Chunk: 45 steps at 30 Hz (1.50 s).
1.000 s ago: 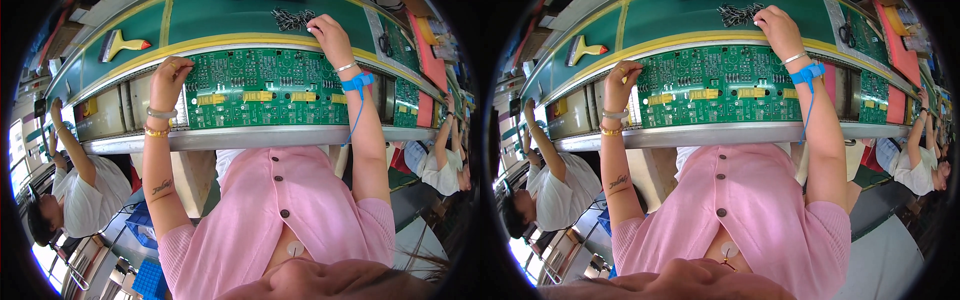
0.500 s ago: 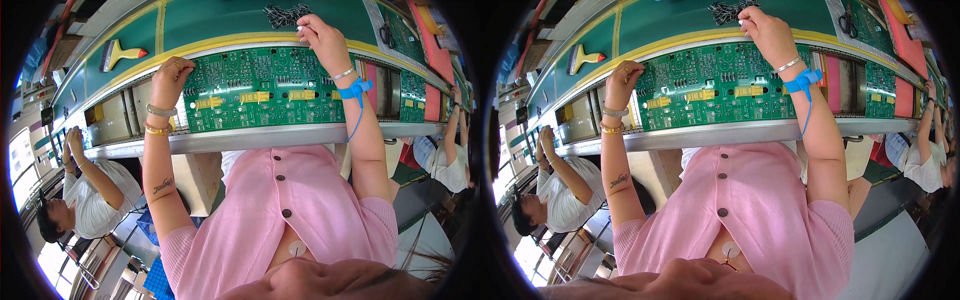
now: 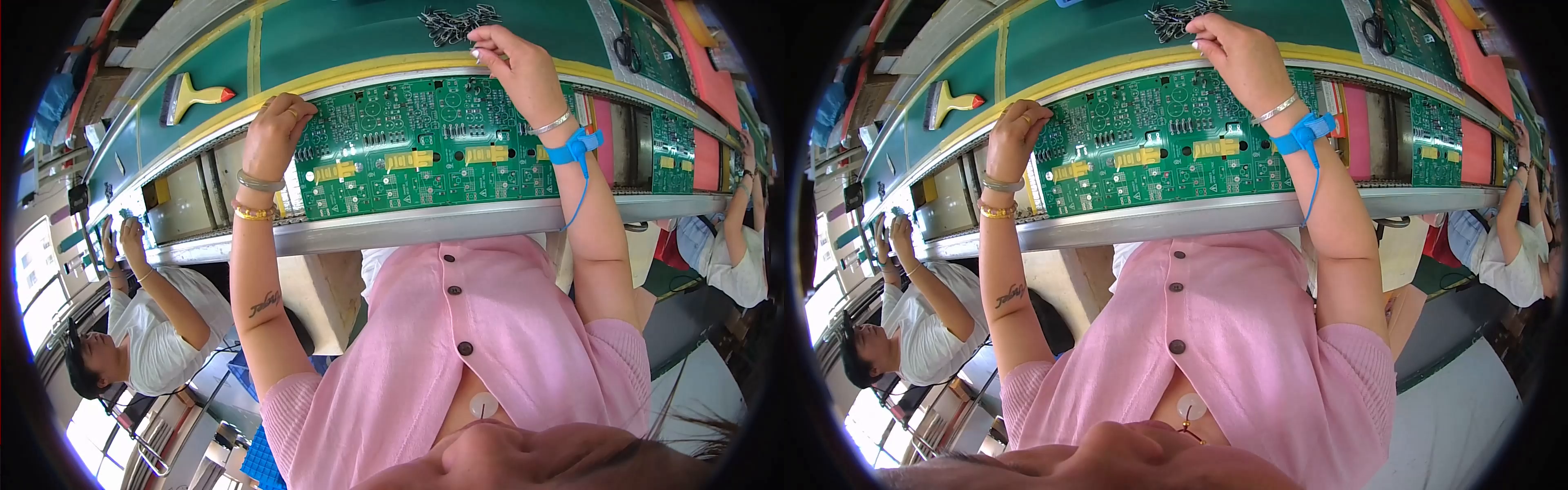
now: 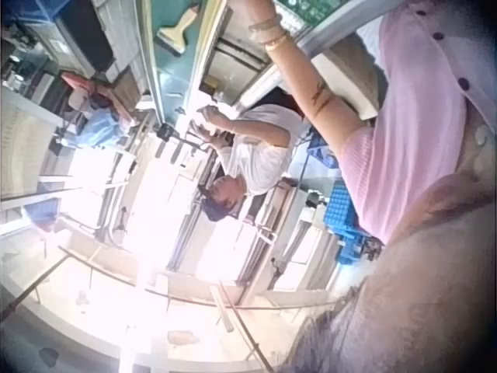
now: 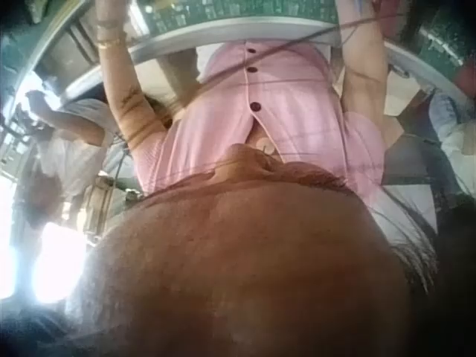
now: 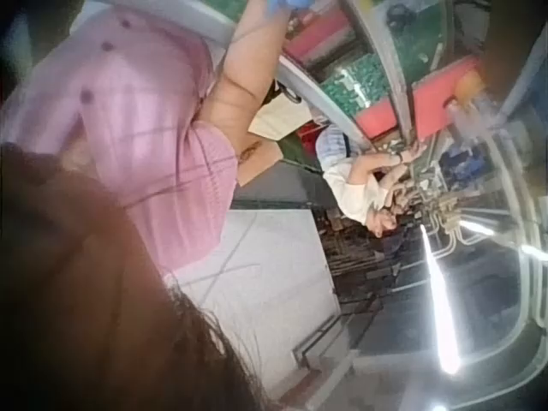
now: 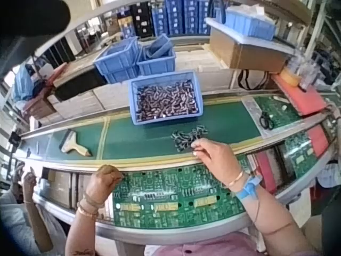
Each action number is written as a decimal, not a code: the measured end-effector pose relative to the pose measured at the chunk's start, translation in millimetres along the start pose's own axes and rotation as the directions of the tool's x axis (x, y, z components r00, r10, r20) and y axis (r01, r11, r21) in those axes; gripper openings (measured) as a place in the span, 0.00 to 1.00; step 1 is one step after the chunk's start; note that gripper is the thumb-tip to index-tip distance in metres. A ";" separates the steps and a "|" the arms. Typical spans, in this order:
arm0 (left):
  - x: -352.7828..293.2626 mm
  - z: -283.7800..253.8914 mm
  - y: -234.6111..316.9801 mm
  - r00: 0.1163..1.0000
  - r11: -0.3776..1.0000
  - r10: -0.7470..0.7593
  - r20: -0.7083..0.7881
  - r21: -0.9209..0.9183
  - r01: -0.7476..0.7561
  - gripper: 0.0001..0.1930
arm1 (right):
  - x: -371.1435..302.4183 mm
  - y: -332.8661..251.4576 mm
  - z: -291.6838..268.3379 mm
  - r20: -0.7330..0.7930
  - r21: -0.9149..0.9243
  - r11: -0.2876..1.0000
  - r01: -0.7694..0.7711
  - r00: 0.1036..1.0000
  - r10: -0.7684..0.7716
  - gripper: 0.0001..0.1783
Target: The person assembles circuit boards on an assembly line by picking up electronic components and metal clips by hand and inserting them into the circuit boards.
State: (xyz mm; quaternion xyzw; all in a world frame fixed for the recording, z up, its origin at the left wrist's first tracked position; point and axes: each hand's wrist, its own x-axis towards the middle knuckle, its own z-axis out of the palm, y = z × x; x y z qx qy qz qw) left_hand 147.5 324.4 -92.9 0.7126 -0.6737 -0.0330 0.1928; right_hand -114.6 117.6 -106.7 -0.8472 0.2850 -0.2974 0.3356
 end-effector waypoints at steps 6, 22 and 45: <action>45.0 8.4 35.0 0.984 0.938 -0.088 -0.158 -0.345 0.029 0.05 | -11.6 -20.8 0.9 0.032 0.004 1.000 0.002 0.999 -0.002 0.05; 130.6 70.5 57.6 0.969 0.987 0.150 -0.197 0.092 -0.134 0.07 | -26.6 -47.2 44.2 0.115 0.015 0.999 -0.036 0.993 0.034 0.03; -40.0 18.6 25.0 0.882 0.661 -0.467 0.065 -0.638 0.396 0.08 | -0.6 -58.4 73.1 0.251 -0.316 0.948 0.022 0.966 0.061 0.04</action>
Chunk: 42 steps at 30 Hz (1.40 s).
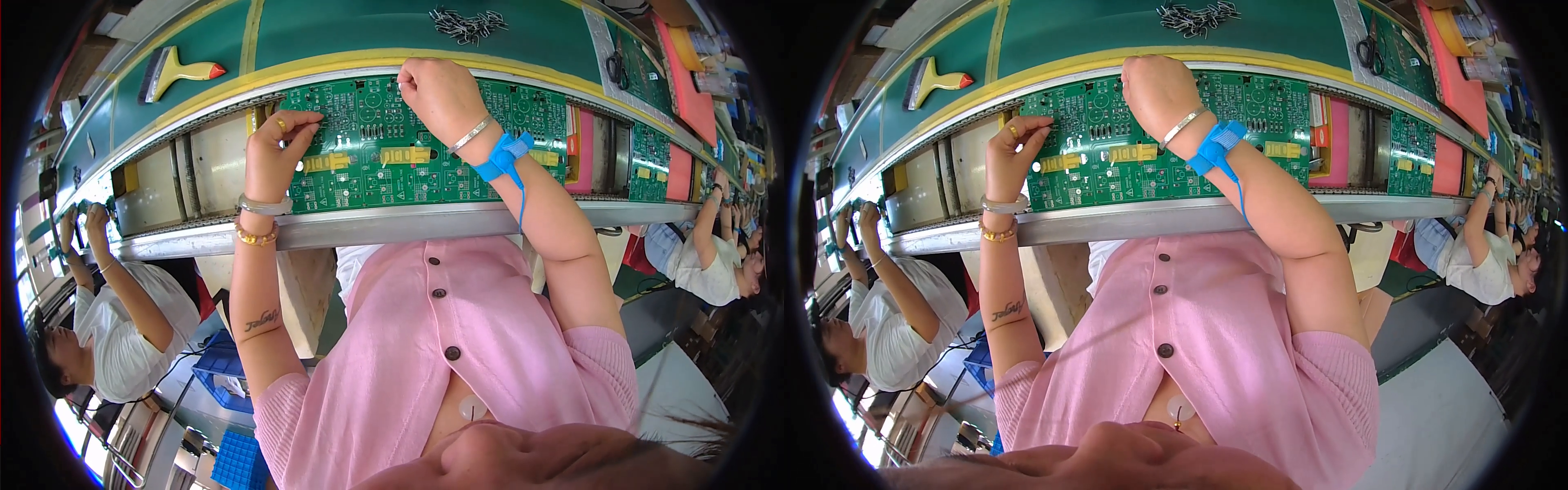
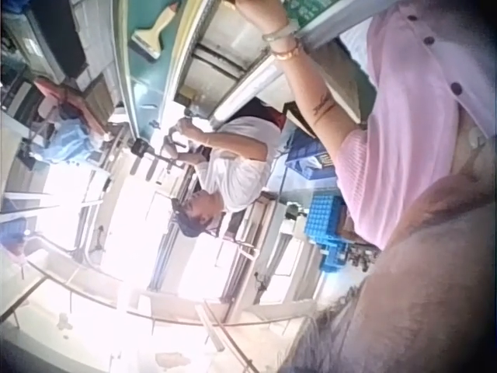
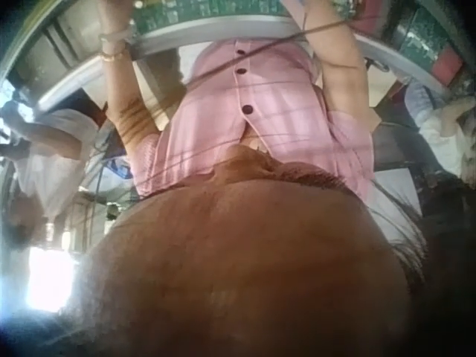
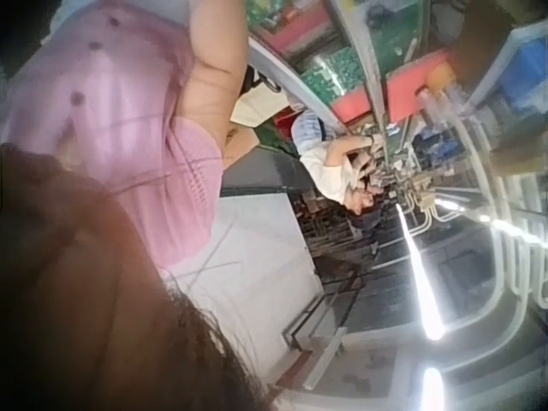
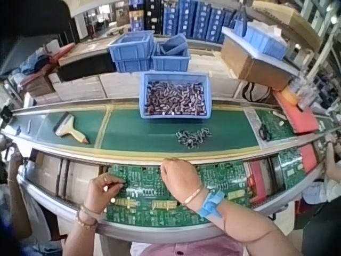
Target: The person assembles circuit boards on an assembly line by picking up electronic components and metal clips by hand and inserting them into the circuit boards.
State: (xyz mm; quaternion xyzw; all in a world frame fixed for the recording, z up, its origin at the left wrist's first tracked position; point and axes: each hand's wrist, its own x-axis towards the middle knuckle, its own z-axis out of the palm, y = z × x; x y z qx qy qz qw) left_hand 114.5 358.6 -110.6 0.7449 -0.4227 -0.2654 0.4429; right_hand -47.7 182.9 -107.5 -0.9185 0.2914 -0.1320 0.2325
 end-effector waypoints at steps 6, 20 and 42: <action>1.9 3.9 -3.0 0.997 0.997 -0.068 -0.024 -0.030 0.067 0.07 | 4.3 -10.5 5.4 0.024 -0.163 0.987 -0.004 1.000 0.008 0.05; 17.9 16.1 14.0 0.959 0.898 0.137 -0.248 0.441 -0.015 0.04 | -71.3 -11.3 -22.8 -0.026 0.250 0.942 0.223 0.974 -0.224 0.09; 37.1 24.8 38.9 0.982 0.569 0.042 -0.184 0.812 0.128 0.05 | -100.7 -0.4 -3.6 0.019 0.409 0.886 0.217 0.969 -0.246 0.06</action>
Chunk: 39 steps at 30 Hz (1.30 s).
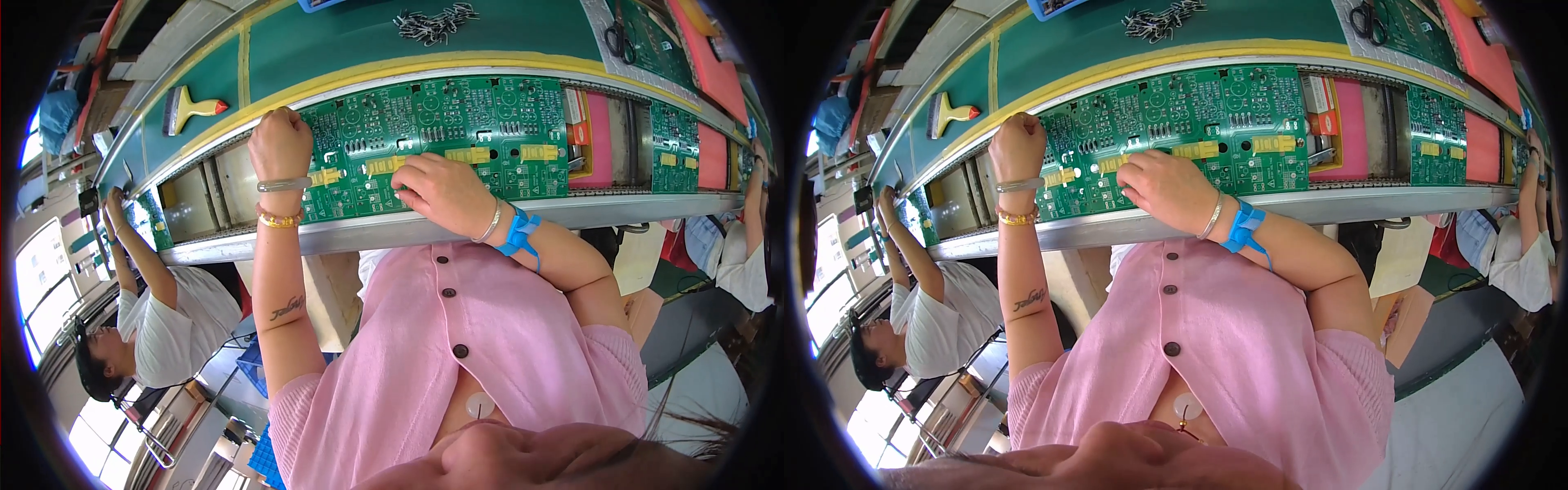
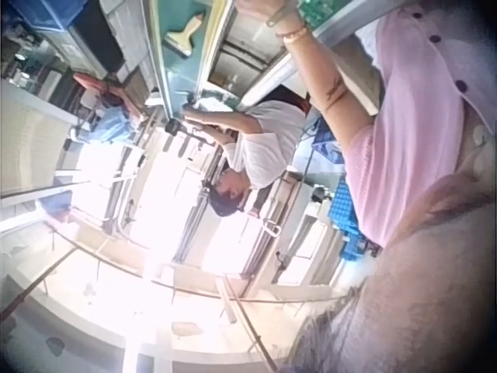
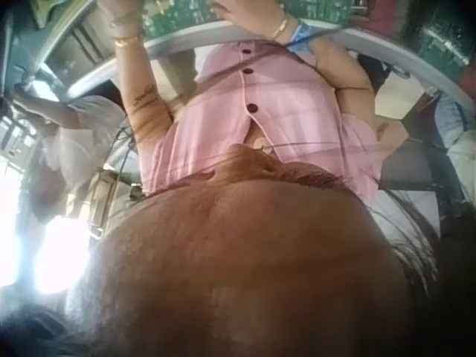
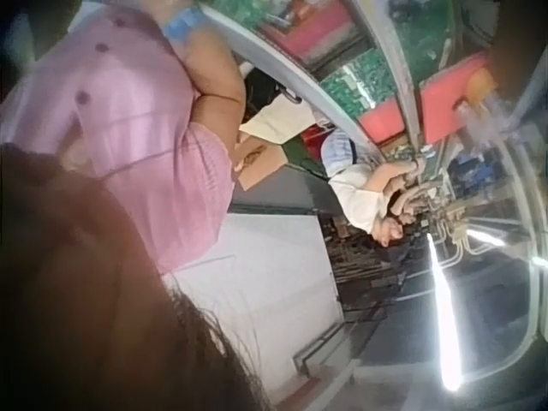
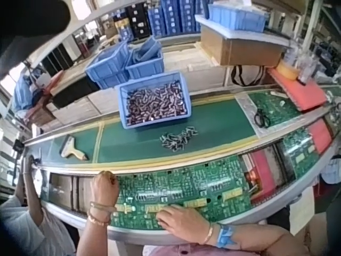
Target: The person assembles circuit boards on an assembly line by picking up electronic components and metal clips by hand and inserting them into the circuit boards.
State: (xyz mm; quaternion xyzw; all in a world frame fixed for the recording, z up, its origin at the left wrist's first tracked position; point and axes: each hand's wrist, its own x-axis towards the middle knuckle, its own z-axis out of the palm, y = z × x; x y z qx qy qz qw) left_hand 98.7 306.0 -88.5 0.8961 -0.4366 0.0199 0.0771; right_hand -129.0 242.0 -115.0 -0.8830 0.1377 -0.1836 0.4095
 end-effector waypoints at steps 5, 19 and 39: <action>3.4 1.0 8.6 1.000 0.999 -0.009 0.020 0.043 0.008 0.07 | -4.0 1.0 -1.3 0.013 0.025 1.000 0.019 1.000 -0.019 0.05; 129.1 8.3 98.8 0.625 0.701 0.704 -0.335 0.190 -0.687 0.33 | -12.1 0.9 2.7 -0.013 0.004 1.000 0.021 1.000 -0.021 0.04; 195.6 26.0 101.1 0.831 0.787 0.482 -0.277 -0.281 -0.550 0.13 | -5.4 4.1 -3.7 0.037 0.055 0.998 -0.017 0.999 0.015 0.04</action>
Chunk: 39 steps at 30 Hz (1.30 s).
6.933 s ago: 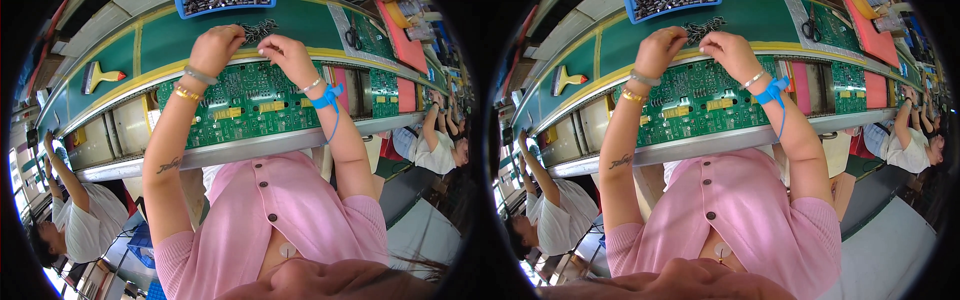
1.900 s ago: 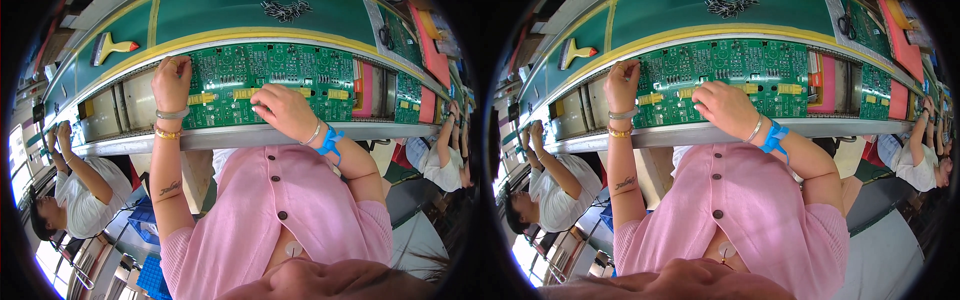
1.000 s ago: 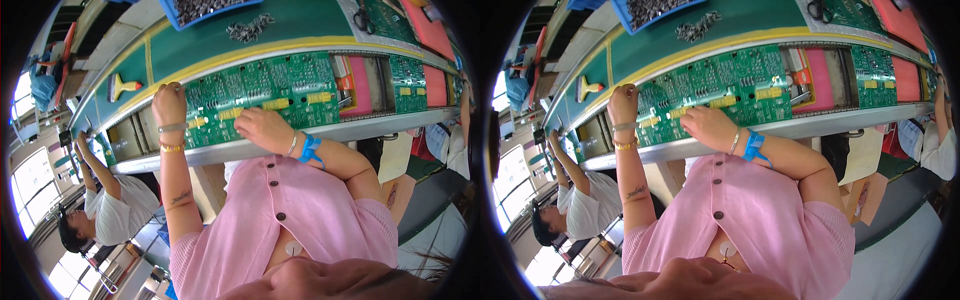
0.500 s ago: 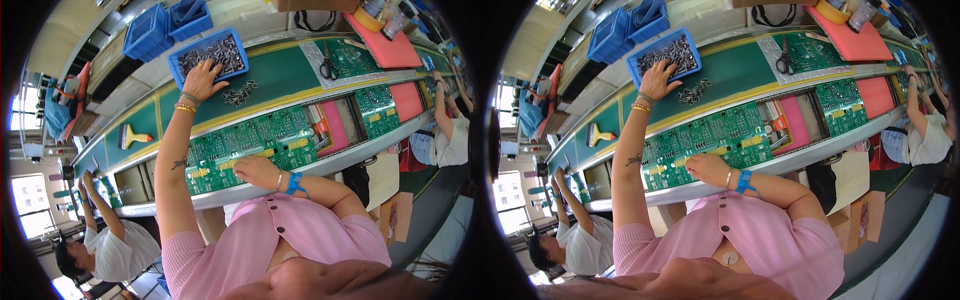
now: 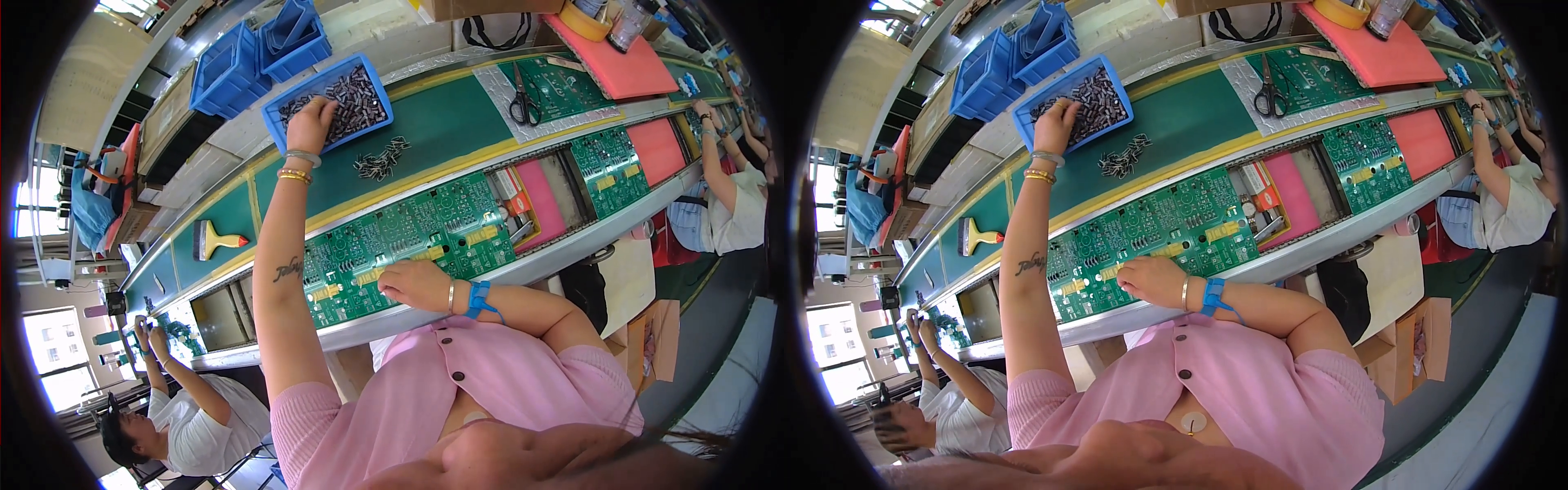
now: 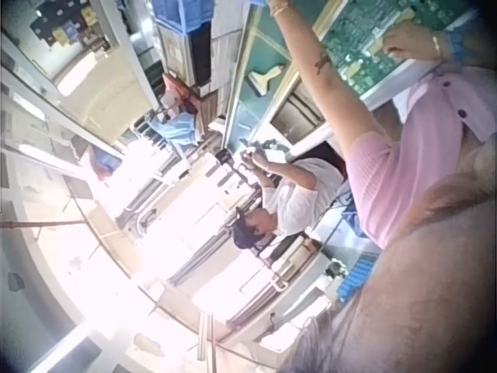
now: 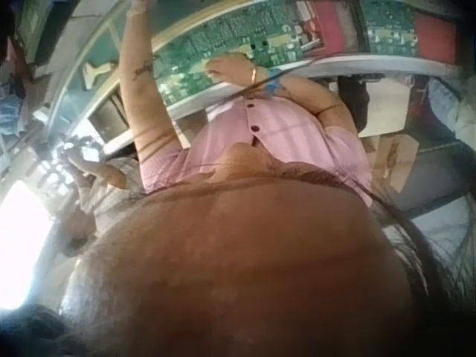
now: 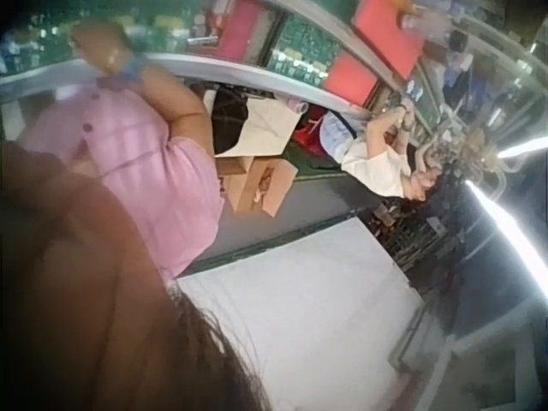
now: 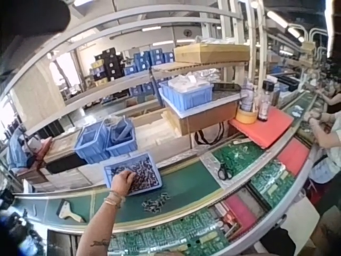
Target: The person assembles circuit boards on an assembly line by picking up electronic components and metal clips by hand and inserting them into the circuit boards.
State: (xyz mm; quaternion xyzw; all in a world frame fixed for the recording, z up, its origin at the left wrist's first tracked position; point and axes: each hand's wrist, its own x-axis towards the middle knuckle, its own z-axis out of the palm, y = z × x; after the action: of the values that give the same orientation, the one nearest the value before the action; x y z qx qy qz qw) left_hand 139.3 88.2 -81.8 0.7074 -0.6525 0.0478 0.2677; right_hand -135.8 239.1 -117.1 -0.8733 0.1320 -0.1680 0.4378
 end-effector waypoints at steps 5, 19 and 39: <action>-23.7 -19.4 44.7 0.829 0.013 -0.237 0.507 -0.851 0.525 0.15 | -0.2 7.0 -24.5 -0.177 0.059 0.998 -0.020 0.984 0.030 0.04; -152.7 10.1 195.4 0.698 -0.567 -0.049 0.715 -0.595 0.570 0.14 | -28.9 32.2 -94.0 -0.337 0.415 0.872 -0.261 0.846 0.414 0.12; -175.0 31.4 201.7 0.620 -0.491 -0.112 0.777 -0.586 0.645 0.14 | -45.1 27.9 -112.9 -0.300 -0.211 0.954 -0.214 0.943 0.146 0.07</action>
State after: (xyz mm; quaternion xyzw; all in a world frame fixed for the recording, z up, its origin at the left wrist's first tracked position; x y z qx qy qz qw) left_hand -86.1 230.3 -117.8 0.3993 -0.1095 -0.7069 0.5735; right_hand -225.3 158.6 -84.5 -0.8712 0.2918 -0.2320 0.3193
